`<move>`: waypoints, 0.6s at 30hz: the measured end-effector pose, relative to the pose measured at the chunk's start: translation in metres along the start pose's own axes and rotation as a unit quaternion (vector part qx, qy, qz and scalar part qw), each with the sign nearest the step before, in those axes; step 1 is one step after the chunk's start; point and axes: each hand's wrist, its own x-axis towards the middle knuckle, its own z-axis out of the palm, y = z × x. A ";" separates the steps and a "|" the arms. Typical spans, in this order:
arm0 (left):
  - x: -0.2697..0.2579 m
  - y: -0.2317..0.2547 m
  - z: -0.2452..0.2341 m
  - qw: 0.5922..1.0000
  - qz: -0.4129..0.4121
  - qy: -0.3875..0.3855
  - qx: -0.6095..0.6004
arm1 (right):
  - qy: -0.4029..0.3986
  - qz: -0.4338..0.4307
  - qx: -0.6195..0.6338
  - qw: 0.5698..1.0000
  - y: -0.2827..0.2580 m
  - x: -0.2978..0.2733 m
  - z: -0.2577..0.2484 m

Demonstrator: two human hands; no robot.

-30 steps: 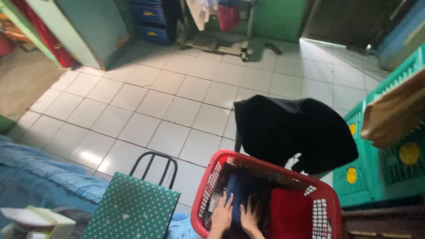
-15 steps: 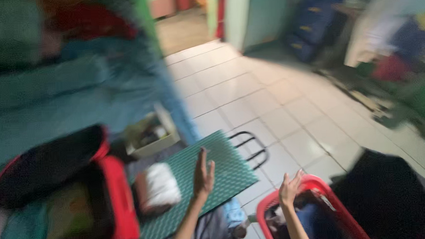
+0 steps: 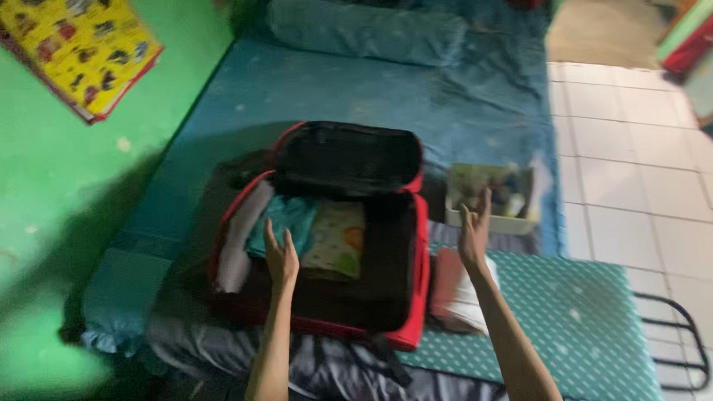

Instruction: The person unpacks a red suitcase placed on a bed, removing folded clothes and a plastic bag of toiletries. Items are transferred one by one into a red laundry basket nearby. The suitcase is left mostly empty by the end.

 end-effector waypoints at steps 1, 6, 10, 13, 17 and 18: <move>0.027 -0.016 -0.005 1.000 0.015 0.016 0.013 | -0.013 0.015 -0.033 0.999 0.017 0.020 0.039; 0.106 -0.081 -0.010 0.967 -0.164 -0.105 0.163 | -0.140 0.050 -0.136 0.979 0.087 0.059 0.187; 0.107 -0.130 0.003 0.961 -0.198 -0.093 0.167 | -0.227 -0.002 -0.223 0.948 0.119 0.032 0.269; 0.101 -0.159 0.017 0.945 -0.272 -0.053 0.174 | -0.255 -0.004 -0.326 0.910 0.132 -0.003 0.313; 0.096 -0.171 0.040 0.904 -0.356 0.107 0.212 | -0.221 -0.004 -0.413 0.884 0.145 -0.011 0.342; 0.091 -0.169 0.042 0.883 -0.389 0.134 0.226 | -0.218 -0.001 -0.405 0.888 0.147 -0.013 0.343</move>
